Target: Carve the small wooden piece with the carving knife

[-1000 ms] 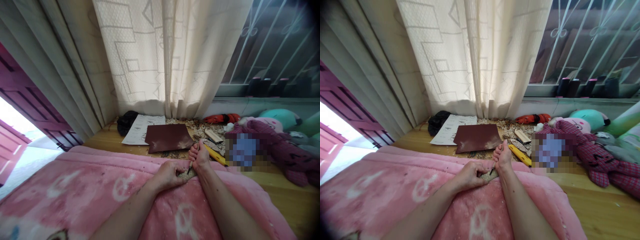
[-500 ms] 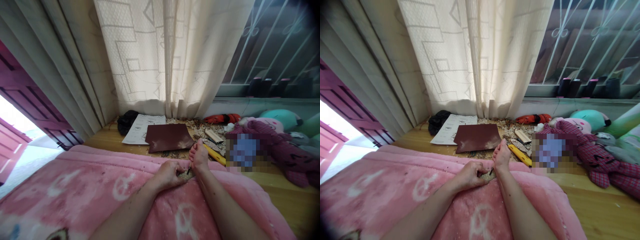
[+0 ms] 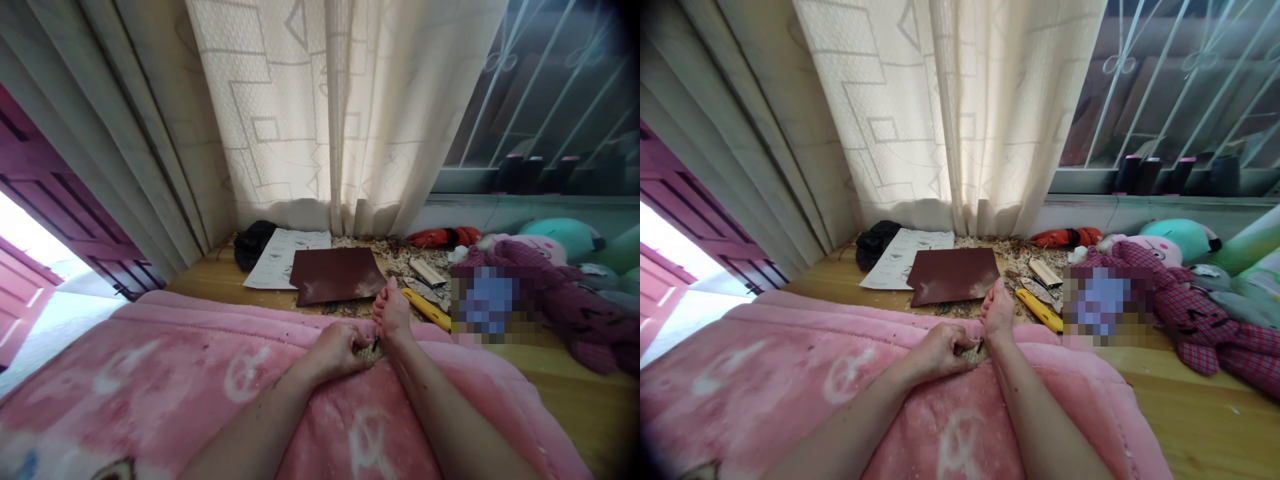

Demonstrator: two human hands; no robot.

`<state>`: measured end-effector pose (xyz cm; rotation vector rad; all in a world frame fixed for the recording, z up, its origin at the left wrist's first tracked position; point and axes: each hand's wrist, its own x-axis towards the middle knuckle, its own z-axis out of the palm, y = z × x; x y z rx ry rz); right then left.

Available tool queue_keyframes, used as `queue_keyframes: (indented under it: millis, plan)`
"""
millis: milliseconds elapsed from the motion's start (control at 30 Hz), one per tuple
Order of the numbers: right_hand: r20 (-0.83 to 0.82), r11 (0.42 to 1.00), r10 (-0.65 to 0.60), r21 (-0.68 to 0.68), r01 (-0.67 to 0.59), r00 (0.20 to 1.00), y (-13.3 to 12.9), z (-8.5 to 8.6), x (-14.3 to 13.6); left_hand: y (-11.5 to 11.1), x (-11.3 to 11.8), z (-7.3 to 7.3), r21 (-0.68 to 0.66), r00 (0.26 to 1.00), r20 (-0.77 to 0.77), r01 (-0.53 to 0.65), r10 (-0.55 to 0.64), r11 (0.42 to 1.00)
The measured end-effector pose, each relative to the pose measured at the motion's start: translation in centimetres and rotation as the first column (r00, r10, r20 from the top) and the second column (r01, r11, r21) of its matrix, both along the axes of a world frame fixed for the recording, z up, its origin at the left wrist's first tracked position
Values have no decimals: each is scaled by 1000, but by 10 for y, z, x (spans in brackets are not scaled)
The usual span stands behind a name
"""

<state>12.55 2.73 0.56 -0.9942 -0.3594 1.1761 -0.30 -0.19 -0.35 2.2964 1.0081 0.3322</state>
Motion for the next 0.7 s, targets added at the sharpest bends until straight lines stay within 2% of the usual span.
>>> queue_keyframes:
  millis: [133, 367, 500, 633, 700]
  plan:
    - [-37, 998, 69, -12, -69, 997, 0, 0, -1, 0, 0, 0, 0, 1000, -3, 4, -4, 1000]
    - [-92, 995, 93, -36, -97, 991, 0, 0, 0, 0, 0, 1, 19, 1000, 8, 13, -13, 1000]
    - [-167, 978, 194, -49, -205, 967, 4, -2, 4, 0, 0, 0, 13, 999, 27, 25, -25, 1000]
    - [-257, 922, 370, -17, -387, 893, 5, -2, 12, 1, -1, -3, 3, 998, 54, 18, -18, 1000]
    - [-267, 911, 401, 14, -412, 877, 5, -1, 15, 1, -2, -5, 4, 997, 73, 19, -19, 1000]
